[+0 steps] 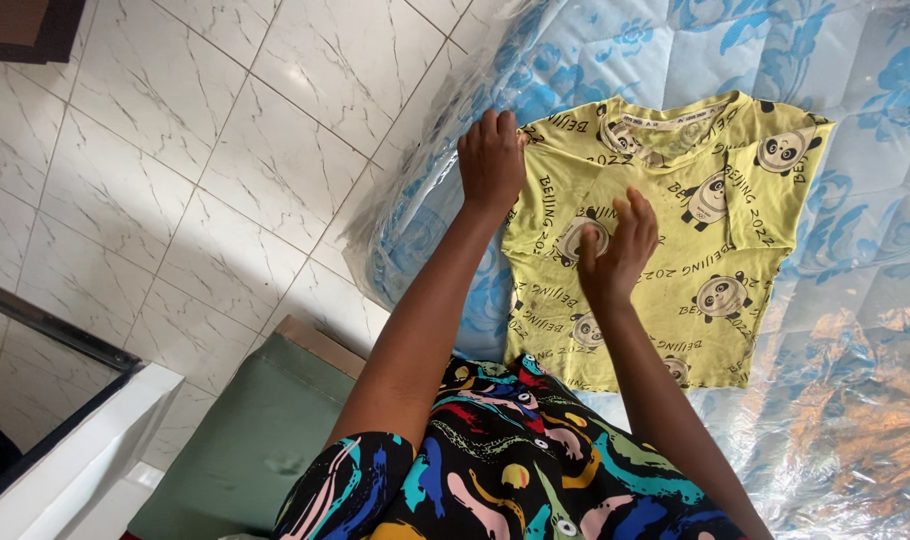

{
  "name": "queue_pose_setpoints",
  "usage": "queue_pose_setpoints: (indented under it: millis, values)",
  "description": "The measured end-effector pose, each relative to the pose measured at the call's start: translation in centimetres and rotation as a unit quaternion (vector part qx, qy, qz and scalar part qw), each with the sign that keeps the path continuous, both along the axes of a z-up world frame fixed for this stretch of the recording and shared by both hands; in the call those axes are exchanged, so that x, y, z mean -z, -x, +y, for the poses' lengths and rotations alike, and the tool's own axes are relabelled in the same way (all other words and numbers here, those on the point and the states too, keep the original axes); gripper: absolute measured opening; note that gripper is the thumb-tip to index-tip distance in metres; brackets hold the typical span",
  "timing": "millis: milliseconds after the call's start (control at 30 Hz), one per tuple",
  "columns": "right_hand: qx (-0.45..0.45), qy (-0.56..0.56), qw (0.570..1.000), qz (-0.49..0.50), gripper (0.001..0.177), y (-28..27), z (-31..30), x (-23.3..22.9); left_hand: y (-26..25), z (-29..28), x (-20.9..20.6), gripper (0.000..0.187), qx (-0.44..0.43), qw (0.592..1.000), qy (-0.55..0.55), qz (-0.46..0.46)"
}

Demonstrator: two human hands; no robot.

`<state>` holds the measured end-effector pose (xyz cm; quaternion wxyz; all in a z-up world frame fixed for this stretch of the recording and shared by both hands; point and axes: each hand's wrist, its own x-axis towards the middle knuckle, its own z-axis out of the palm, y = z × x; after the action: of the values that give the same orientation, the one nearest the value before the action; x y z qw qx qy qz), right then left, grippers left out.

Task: The person picks up a yellow shirt from a pile on a bed, spreads it flat, folds both sleeves inward, folds the body of the shirt into a rectangle, and places the folded item into a drawer.

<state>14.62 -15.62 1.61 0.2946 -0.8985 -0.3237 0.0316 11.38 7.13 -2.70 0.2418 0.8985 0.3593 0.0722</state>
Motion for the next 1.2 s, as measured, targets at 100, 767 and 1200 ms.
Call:
queue_pose_setpoints:
  millis: [100, 767, 1200]
  values:
    - [-0.052, 0.113, 0.991, -0.048, 0.072, 1.5, -1.8, 1.9, 0.0, 0.1, 0.7, 0.023, -0.005, 1.0, -0.027, -0.015]
    - [-0.055, 0.21, 0.976, 0.026, 0.081, 1.7, -2.2, 3.0, 0.5, -1.1, -0.9, 0.024, -0.034, 0.996, -0.057, -0.062]
    - [-0.058, 0.189, 0.98, 0.008, 0.078, 2.1, -2.2, 2.3, 7.2, -4.3, -3.4, 0.041, 0.074, 0.987, -0.117, -0.085]
